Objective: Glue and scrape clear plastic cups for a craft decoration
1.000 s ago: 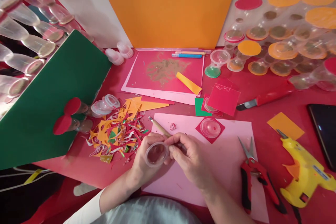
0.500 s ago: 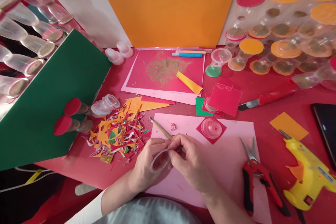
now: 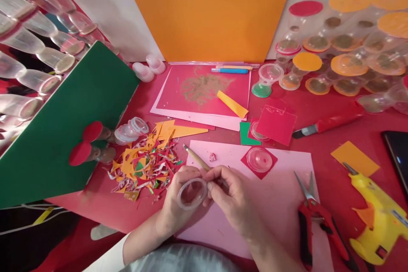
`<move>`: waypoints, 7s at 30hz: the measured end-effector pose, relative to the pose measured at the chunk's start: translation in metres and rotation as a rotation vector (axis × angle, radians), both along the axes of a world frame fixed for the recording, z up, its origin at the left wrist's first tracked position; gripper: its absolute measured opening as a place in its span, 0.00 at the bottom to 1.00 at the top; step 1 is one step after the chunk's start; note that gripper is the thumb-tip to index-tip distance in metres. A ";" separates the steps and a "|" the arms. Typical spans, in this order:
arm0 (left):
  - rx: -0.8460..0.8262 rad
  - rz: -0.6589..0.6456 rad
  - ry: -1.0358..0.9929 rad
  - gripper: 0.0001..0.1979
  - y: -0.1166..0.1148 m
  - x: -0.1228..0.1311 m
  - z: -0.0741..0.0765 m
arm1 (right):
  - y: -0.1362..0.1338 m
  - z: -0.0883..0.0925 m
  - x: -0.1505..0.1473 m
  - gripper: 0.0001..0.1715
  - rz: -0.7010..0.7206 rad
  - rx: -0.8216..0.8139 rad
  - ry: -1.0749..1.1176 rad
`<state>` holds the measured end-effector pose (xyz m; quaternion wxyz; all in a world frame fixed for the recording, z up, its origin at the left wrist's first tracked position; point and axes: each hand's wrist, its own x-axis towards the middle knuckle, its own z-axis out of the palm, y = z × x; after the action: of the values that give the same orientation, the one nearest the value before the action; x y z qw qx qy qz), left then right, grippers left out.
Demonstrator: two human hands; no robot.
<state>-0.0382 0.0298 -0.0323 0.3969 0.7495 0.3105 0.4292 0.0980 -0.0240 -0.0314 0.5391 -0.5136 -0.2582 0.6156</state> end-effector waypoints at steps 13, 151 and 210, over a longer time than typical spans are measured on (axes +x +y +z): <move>-0.198 0.122 0.012 0.12 0.000 -0.002 -0.005 | 0.004 0.007 0.001 0.18 -0.050 -0.002 -0.143; -0.213 -0.355 0.046 0.34 -0.008 -0.016 -0.020 | 0.004 0.016 0.010 0.06 0.116 0.087 -0.221; -0.157 -0.295 0.027 0.37 -0.004 -0.009 -0.007 | 0.004 0.007 0.003 0.04 -0.087 0.075 -0.126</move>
<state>-0.0468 0.0262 -0.0397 0.5086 0.7594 0.2351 0.3305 0.1009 -0.0198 -0.0248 0.5669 -0.5415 -0.2919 0.5480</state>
